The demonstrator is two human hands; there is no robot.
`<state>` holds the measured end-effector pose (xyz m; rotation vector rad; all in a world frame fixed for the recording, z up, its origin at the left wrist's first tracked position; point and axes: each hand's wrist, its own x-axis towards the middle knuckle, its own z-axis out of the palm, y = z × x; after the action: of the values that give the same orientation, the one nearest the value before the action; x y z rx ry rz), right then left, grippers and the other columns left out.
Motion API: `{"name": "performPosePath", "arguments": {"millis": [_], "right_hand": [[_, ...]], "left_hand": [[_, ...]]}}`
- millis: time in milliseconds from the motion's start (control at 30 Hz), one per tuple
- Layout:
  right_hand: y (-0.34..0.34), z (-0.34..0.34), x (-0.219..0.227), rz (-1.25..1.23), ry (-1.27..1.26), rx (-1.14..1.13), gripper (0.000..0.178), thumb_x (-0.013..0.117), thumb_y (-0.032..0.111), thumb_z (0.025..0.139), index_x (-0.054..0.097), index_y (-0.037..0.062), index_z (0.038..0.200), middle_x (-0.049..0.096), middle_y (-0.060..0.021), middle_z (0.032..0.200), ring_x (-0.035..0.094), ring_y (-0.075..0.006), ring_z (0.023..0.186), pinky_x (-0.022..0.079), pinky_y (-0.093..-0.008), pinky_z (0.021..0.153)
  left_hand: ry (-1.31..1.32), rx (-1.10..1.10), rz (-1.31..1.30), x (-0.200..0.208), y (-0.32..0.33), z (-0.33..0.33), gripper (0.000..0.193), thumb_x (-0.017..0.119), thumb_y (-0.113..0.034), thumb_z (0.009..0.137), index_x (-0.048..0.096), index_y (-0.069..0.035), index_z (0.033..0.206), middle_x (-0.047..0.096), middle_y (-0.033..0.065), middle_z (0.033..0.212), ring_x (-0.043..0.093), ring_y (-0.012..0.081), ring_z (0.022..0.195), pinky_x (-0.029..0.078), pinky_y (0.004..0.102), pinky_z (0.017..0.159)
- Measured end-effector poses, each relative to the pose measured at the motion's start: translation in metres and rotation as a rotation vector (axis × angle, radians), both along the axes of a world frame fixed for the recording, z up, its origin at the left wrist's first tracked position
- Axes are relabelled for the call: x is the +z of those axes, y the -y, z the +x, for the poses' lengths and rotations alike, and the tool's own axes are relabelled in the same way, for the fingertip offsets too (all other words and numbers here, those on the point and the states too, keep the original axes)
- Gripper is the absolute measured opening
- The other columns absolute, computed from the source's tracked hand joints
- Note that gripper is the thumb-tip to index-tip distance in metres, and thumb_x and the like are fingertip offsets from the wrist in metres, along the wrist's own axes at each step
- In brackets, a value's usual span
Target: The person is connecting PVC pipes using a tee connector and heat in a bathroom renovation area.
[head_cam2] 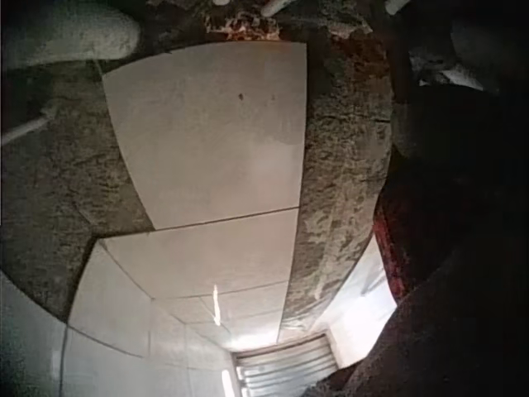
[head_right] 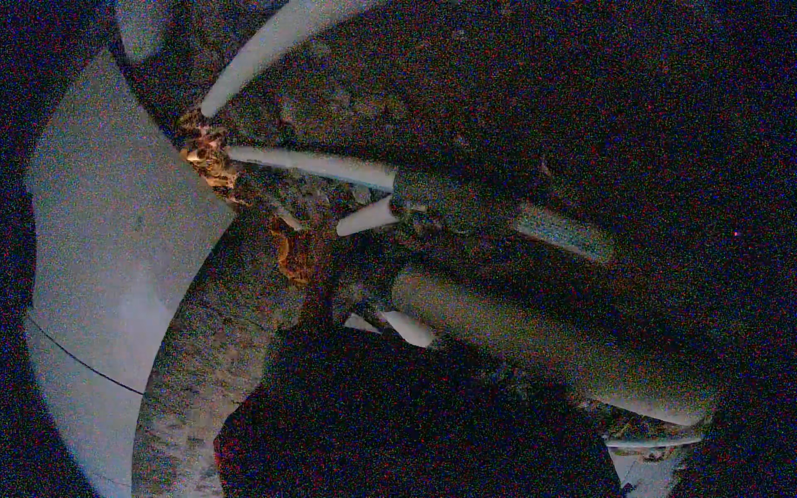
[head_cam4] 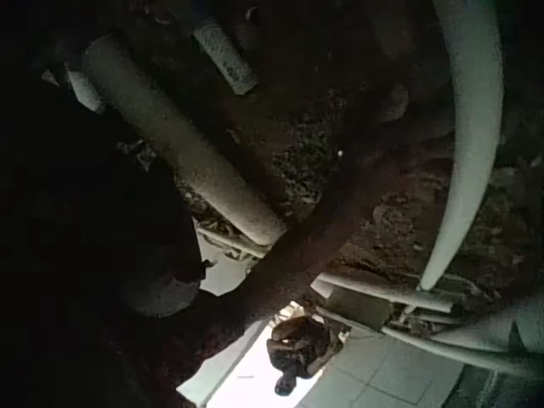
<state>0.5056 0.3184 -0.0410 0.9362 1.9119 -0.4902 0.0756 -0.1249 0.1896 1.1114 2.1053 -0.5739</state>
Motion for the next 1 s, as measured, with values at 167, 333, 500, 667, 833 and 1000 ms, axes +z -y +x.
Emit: {"name": "performPosePath", "arguments": {"millis": [167,333,500,667,833,1000], "right_hand": [[-0.019,0.016,0.032,0.071,0.000,0.013,0.048,0.067,0.018,0.073,0.054,0.0096,0.118,0.050,-0.0184,0.122,0.046,-0.0349,0.113,0.040,-0.0440,0.093],[-0.045,0.002,0.079,0.192,-0.088,0.044,0.045,0.066,0.017,0.074,0.055,0.0098,0.118,0.051,-0.0181,0.121,0.047,-0.0346,0.113,0.040,-0.0439,0.092],[-0.039,-0.034,0.114,0.273,-0.298,0.023,0.043,0.065,0.017,0.076,0.055,0.0101,0.117,0.052,-0.0177,0.121,0.048,-0.0344,0.112,0.041,-0.0439,0.091],[-0.026,-0.051,0.199,0.316,-0.457,0.013,0.041,0.064,0.016,0.077,0.056,0.0104,0.116,0.053,-0.0174,0.120,0.049,-0.0342,0.111,0.042,-0.0438,0.090],[0.030,-0.022,0.274,0.236,-0.686,-0.037,0.038,0.063,0.016,0.078,0.056,0.0106,0.116,0.053,-0.0171,0.119,0.050,-0.0340,0.110,0.043,-0.0438,0.089],[0.121,0.047,0.342,0.041,-0.818,-0.089,0.036,0.062,0.015,0.080,0.057,0.0109,0.115,0.054,-0.0167,0.118,0.051,-0.0338,0.109,0.043,-0.0438,0.088]], "left_hand": [[0.110,0.028,0.135,-0.018,-0.039,0.028,0.039,0.056,-0.021,0.082,0.054,-0.001,0.116,0.056,0.0172,0.112,0.054,0.0308,0.103,0.042,0.0436,0.085],[0.354,0.105,0.197,-0.033,-0.025,0.010,0.041,0.061,-0.016,0.075,0.053,-0.003,0.114,0.055,0.0217,0.105,0.052,0.0374,0.099,0.041,0.0472,0.084],[-0.048,-0.185,0.361,-0.032,-0.031,-0.002,0.042,0.059,-0.017,0.076,0.050,-0.004,0.115,0.057,0.0203,0.102,0.055,0.0380,0.094,0.042,0.0485,0.084],[0.040,0.120,0.313,-0.068,-0.032,0.002,0.048,0.061,-0.027,0.076,0.049,-0.007,0.118,0.057,0.0204,0.104,0.054,0.0369,0.100,0.040,0.0476,0.088],[0.018,-0.013,0.605,-0.087,-0.030,0.012,0.052,0.060,-0.036,0.079,0.048,-0.006,0.120,0.057,0.0202,0.106,0.056,0.0375,0.098,0.045,0.0467,0.083],[-0.121,0.356,0.651,0.001,-0.034,0.010,0.066,0.054,-0.053,0.081,0.042,-0.005,0.125,0.058,0.0207,0.107,0.059,0.0357,0.094,0.047,0.0460,0.081]]}}
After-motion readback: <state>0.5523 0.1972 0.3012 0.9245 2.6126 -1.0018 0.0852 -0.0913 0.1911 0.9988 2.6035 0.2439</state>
